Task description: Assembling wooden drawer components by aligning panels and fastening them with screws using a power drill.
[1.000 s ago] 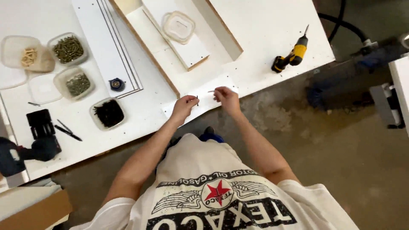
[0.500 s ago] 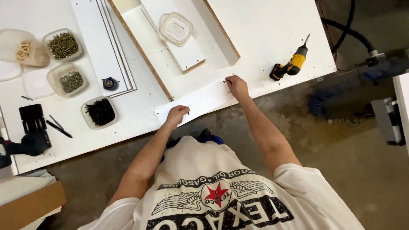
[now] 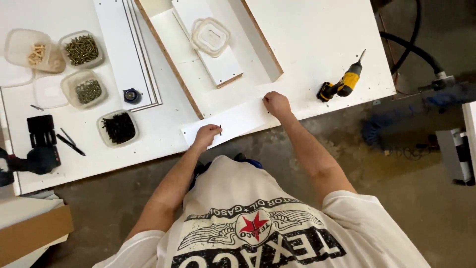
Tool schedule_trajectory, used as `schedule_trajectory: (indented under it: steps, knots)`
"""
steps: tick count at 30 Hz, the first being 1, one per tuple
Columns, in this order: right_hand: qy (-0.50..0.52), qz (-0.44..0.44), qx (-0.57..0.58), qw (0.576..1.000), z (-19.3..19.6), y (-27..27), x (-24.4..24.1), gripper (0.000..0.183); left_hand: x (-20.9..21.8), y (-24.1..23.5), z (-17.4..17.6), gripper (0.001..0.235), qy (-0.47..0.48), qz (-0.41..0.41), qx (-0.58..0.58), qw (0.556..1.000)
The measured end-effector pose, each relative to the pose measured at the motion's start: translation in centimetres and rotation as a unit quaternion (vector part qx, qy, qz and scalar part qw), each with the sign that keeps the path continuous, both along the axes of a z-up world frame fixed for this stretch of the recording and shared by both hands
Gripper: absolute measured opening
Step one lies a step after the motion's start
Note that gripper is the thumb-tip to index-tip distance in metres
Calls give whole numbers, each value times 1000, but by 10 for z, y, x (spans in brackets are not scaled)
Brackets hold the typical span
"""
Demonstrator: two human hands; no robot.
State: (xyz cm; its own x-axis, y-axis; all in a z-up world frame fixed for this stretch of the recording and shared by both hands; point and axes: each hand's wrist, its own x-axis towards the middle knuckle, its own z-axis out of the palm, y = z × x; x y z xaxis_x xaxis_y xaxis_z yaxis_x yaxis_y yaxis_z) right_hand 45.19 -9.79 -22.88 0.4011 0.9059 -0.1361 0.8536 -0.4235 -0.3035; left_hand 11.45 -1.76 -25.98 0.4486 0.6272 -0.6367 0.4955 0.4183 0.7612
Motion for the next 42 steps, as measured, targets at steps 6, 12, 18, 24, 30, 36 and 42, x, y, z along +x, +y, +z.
schedule_trajectory:
  steps: [6, 12, 18, 24, 30, 36, 42]
  knots:
    - [-111, 42, -42, 992, -13, 13, -1, 32, 0, 0, -3, 42, 11, -11, 10, 1000]
    - [-27, -69, -109, 991, -25, 20, -1, 57, 0, 2, -5, 41, 5, -10, 1, 1000]
    - [-70, -25, -62, 995, -8, 6, -14, 45, -1, 2, -8, 40, -5, -7, -8, 1000]
    - [-55, -39, -78, 995, -2, 5, -19, 53, -1, 2, -1, 41, -3, -15, -5, 1000]
    - [172, -74, 29, 982, 45, -30, -96, 35, 15, -6, 3, 42, -16, -22, -2, 1000]
    - [440, -67, 75, 893, 62, -60, -125, 19, 58, -24, 75, 31, -21, -216, 232, 948]
    - [447, -52, 59, 891, 71, -71, -108, 18, 66, -36, 85, 25, -19, -272, 317, 908]
